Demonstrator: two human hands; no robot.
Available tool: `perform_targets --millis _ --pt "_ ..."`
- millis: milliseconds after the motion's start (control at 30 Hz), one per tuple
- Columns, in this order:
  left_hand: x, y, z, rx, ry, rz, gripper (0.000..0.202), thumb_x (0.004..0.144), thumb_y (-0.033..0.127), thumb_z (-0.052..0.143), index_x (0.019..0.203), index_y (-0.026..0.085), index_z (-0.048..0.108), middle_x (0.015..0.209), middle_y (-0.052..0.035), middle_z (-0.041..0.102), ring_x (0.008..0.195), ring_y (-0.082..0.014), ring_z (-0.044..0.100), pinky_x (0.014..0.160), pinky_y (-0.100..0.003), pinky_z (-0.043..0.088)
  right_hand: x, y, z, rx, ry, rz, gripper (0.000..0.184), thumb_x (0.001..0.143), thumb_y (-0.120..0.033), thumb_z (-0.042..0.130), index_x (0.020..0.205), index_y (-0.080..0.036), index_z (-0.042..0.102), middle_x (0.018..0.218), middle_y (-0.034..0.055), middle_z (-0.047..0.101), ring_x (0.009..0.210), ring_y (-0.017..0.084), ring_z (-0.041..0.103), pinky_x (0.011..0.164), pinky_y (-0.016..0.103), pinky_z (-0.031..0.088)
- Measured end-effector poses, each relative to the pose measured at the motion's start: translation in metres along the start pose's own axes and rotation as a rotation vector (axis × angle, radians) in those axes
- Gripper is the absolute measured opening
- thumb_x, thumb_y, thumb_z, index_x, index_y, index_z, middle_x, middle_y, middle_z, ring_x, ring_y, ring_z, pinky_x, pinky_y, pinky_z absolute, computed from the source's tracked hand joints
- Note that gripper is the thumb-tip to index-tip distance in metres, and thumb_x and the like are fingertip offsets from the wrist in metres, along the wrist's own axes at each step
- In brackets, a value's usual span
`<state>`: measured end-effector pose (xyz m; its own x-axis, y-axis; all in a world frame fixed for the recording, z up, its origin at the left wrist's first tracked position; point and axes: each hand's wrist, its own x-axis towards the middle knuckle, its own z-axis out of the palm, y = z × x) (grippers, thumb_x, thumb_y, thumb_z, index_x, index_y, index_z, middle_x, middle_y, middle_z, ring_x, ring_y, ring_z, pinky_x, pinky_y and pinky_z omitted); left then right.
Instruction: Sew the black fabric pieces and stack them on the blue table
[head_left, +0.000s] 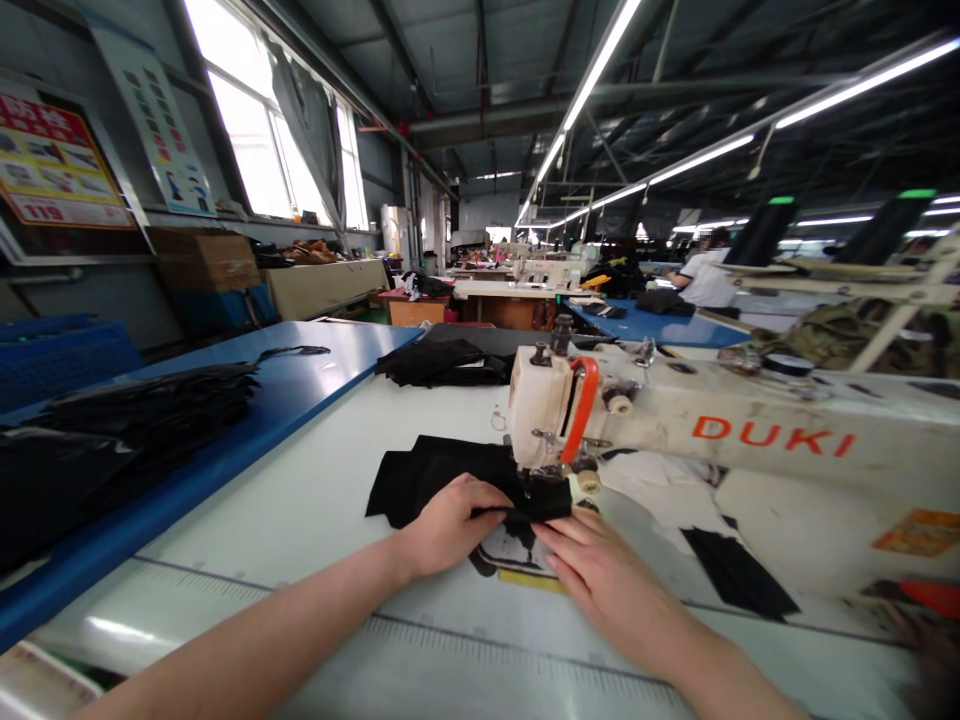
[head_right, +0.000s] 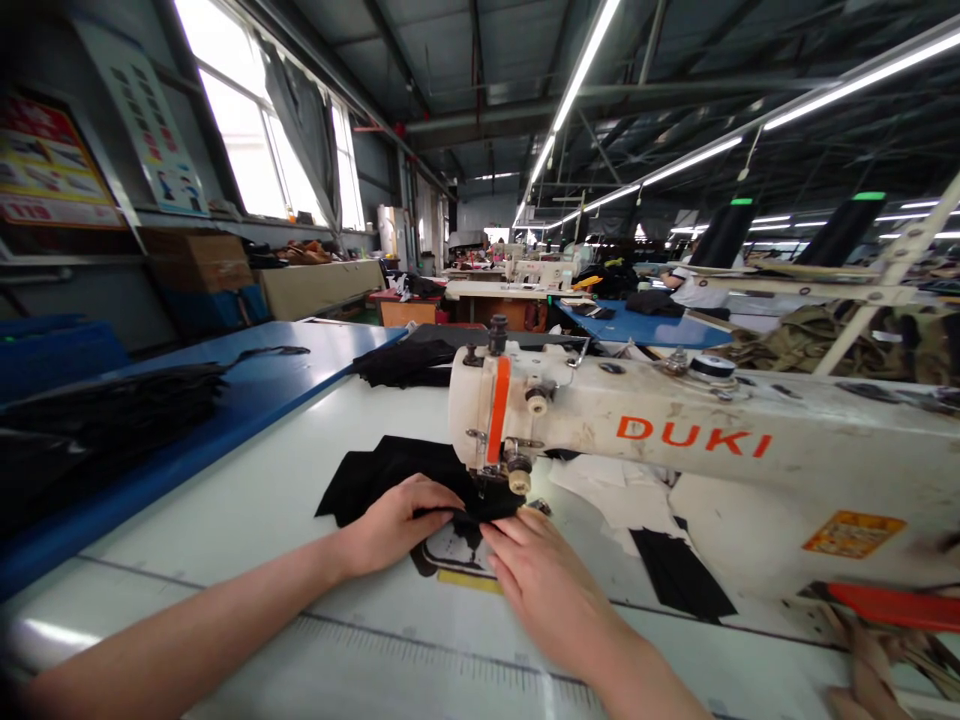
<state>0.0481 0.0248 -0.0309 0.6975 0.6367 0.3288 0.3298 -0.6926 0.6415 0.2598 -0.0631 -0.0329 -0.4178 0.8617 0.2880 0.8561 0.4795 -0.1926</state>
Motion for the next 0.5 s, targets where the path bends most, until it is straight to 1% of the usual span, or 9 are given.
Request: perform_targets --millis 133,233,300,367,433,500 --pt "-0.002 0.004 0.0 0.026 0.002 0.019 0.023 0.087 0.012 0.054 0.102 0.022 0.068 0.103 0.0013 0.069 0.098 -0.0157 0.059 0.091 -0.028 0.042 0.0 -0.001 0.0 0.005 -0.015 -0.003 0.029 0.093 -0.02 0.042 0.116 -0.022 0.059 0.102 0.0048 0.062 0.101 0.021 0.051 0.092 0.04 0.042" --pt "-0.004 0.006 0.0 0.087 0.004 0.041 0.024 0.086 0.01 0.053 0.102 0.022 0.068 0.106 0.0007 0.068 0.099 -0.0158 0.057 0.091 -0.028 0.042 0.0 -0.002 -0.001 0.017 -0.007 -0.005 0.024 0.092 -0.018 0.043 0.107 -0.023 0.061 0.095 0.0037 0.062 0.096 0.021 0.053 0.089 0.04 0.042" --pt "-0.007 0.007 0.001 0.169 -0.01 0.073 0.026 0.086 0.009 0.054 0.103 0.022 0.068 0.11 -0.0001 0.066 0.101 -0.0169 0.055 0.091 -0.029 0.042 0.0 -0.003 -0.002 0.025 0.001 -0.007 0.02 0.091 -0.017 0.044 0.095 -0.022 0.063 0.091 0.0033 0.061 0.094 0.021 0.053 0.088 0.04 0.042" --pt "-0.009 0.008 0.003 0.28 -0.039 0.112 0.027 0.085 0.01 0.055 0.105 0.022 0.067 0.113 -0.0008 0.065 0.102 -0.0194 0.053 0.091 -0.032 0.042 0.0 -0.006 -0.003 0.028 0.007 0.001 0.02 0.09 -0.015 0.044 0.083 -0.021 0.061 0.088 0.0035 0.059 0.093 0.021 0.053 0.087 0.039 0.042" --pt "-0.011 0.009 0.005 0.38 -0.067 0.147 0.028 0.085 0.012 0.055 0.108 0.023 0.066 0.115 -0.0008 0.064 0.102 -0.0214 0.052 0.089 -0.035 0.043 0.0 -0.007 -0.004 0.022 0.02 0.009 0.021 0.09 -0.013 0.044 0.078 -0.021 0.059 0.085 0.0034 0.058 0.091 0.021 0.053 0.086 0.04 0.043" --pt "-0.012 0.009 0.006 0.441 -0.077 0.171 0.026 0.087 0.015 0.053 0.109 0.024 0.064 0.115 -0.0006 0.064 0.102 -0.0216 0.053 0.088 -0.035 0.043 0.0 -0.005 -0.004 0.011 0.034 0.004 0.022 0.089 -0.011 0.043 0.077 -0.021 0.059 0.082 0.0026 0.057 0.086 0.02 0.054 0.087 0.04 0.042"
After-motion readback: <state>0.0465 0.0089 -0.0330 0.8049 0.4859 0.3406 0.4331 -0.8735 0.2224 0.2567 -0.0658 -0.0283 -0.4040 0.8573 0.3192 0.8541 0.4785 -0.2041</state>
